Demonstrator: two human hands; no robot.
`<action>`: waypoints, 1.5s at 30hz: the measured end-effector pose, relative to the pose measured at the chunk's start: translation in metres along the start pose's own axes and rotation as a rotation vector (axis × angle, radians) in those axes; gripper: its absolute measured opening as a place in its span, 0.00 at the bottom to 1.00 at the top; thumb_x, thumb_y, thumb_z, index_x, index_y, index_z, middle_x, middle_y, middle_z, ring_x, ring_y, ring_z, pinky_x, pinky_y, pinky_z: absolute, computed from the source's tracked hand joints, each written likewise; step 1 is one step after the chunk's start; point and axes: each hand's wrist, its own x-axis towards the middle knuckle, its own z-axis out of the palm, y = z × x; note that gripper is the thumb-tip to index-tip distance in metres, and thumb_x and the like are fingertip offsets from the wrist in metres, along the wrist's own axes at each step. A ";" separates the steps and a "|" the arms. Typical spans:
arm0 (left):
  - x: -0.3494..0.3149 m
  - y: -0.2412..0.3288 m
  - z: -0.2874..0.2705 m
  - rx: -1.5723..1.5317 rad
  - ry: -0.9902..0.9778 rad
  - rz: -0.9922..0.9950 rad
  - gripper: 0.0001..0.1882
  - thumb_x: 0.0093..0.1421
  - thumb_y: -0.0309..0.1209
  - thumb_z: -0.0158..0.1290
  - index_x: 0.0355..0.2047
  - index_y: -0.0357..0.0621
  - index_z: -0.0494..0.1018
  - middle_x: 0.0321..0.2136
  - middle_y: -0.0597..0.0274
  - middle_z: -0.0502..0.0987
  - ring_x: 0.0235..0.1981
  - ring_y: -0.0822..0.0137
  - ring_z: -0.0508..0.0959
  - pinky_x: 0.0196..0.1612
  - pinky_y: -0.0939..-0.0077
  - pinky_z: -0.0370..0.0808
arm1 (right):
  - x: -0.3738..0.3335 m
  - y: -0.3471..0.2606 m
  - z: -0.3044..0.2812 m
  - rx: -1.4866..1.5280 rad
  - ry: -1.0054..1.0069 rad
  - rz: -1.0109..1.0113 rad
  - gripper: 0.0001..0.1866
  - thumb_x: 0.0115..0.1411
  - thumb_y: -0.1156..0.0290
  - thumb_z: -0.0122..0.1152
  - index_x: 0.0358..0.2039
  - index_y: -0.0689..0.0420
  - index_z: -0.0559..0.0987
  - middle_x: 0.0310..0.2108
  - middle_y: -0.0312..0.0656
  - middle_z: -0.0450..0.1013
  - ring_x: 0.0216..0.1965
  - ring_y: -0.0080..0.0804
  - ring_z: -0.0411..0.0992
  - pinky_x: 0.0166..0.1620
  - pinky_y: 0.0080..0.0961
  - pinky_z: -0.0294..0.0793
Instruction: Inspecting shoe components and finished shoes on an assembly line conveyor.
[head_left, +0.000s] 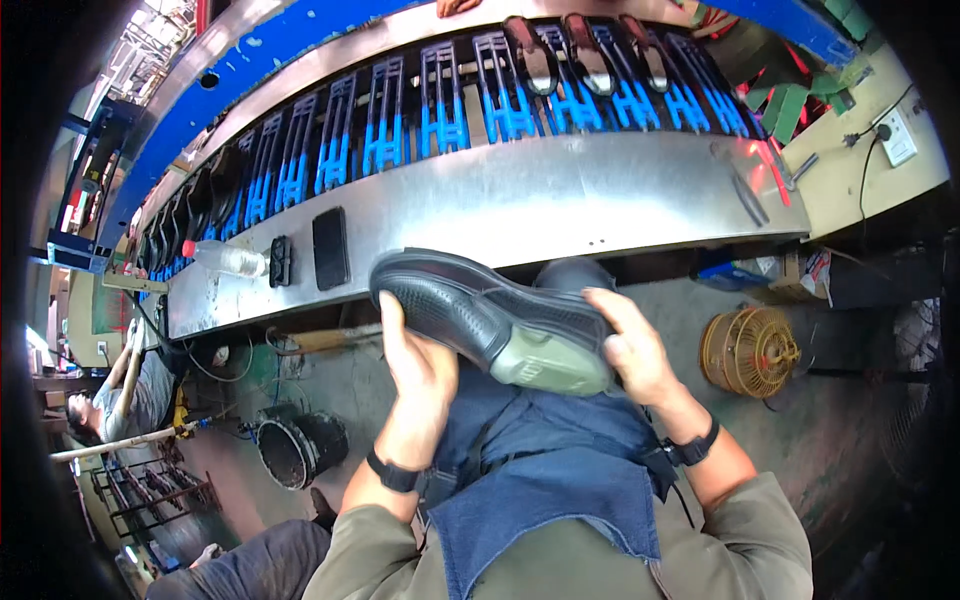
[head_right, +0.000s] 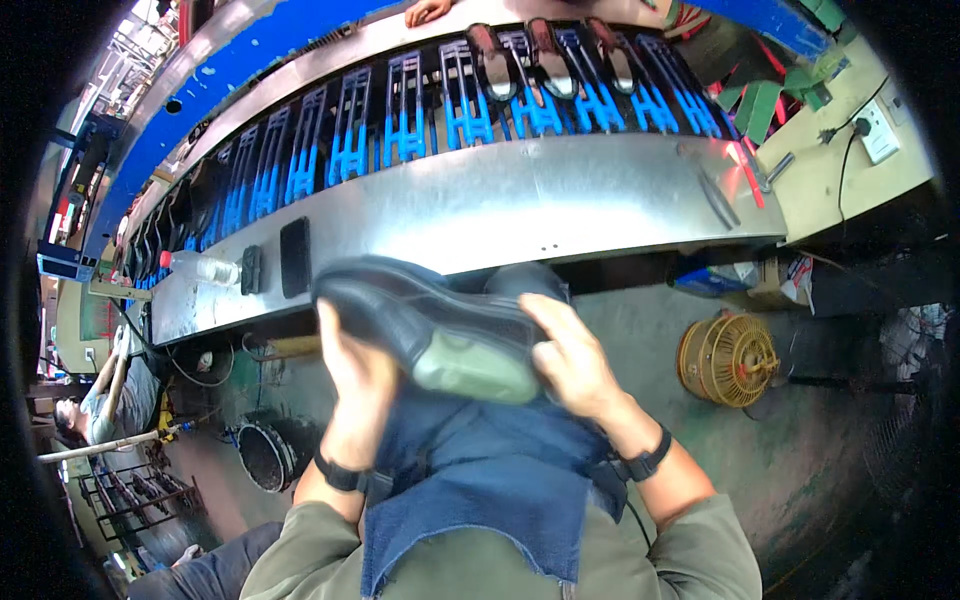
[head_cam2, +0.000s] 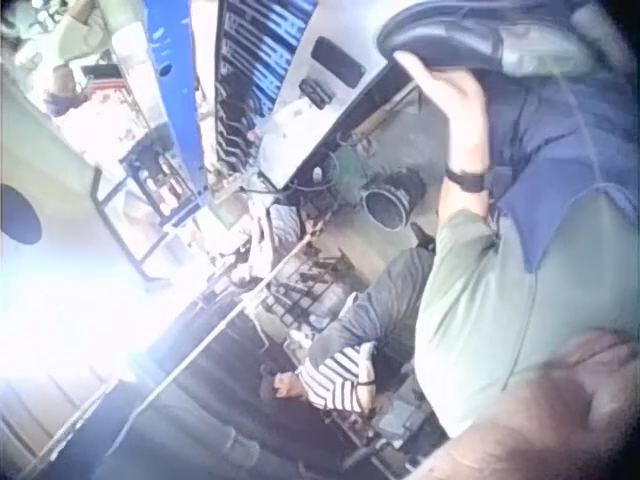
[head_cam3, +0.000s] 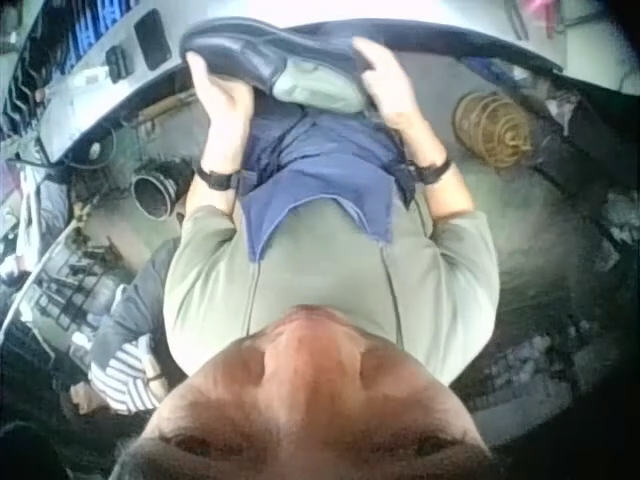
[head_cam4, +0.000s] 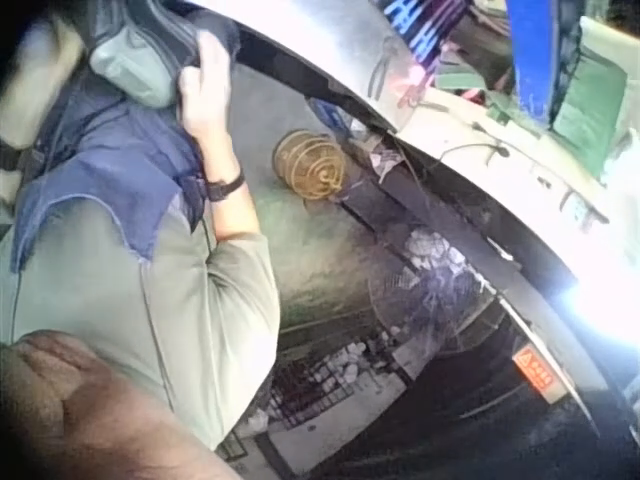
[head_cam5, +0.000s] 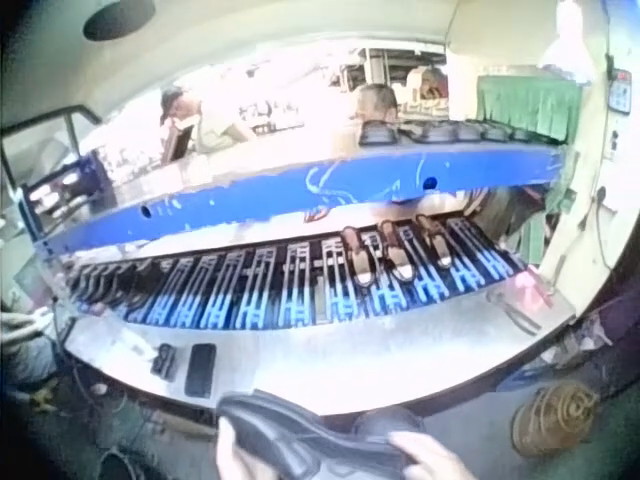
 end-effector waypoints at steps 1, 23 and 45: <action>-0.012 0.000 -0.008 0.081 -0.149 -0.185 0.28 0.70 0.51 0.49 0.54 0.38 0.71 0.48 0.51 0.78 0.45 0.58 0.80 0.53 0.59 0.76 | 0.004 -0.001 -0.008 0.216 0.149 0.018 0.31 0.73 0.53 0.44 0.63 0.67 0.68 0.62 0.52 0.67 0.64 0.41 0.66 0.67 0.34 0.61; 0.255 0.040 0.046 1.217 -0.176 0.197 0.39 0.53 0.45 0.70 0.55 0.30 0.68 0.46 0.48 0.78 0.44 0.62 0.78 0.49 0.66 0.76 | 0.302 0.143 -0.063 0.210 0.087 0.578 0.35 0.71 0.48 0.51 0.71 0.55 0.61 0.62 0.46 0.68 0.57 0.35 0.71 0.51 0.29 0.74; -0.016 0.089 0.275 1.129 -1.778 1.088 0.19 0.63 0.39 0.56 0.45 0.34 0.77 0.44 0.52 0.77 0.45 0.58 0.80 0.42 0.66 0.77 | 0.157 0.120 -0.100 1.077 0.507 0.832 0.24 0.71 0.51 0.50 0.51 0.61 0.73 0.39 0.51 0.76 0.37 0.36 0.77 0.34 0.30 0.77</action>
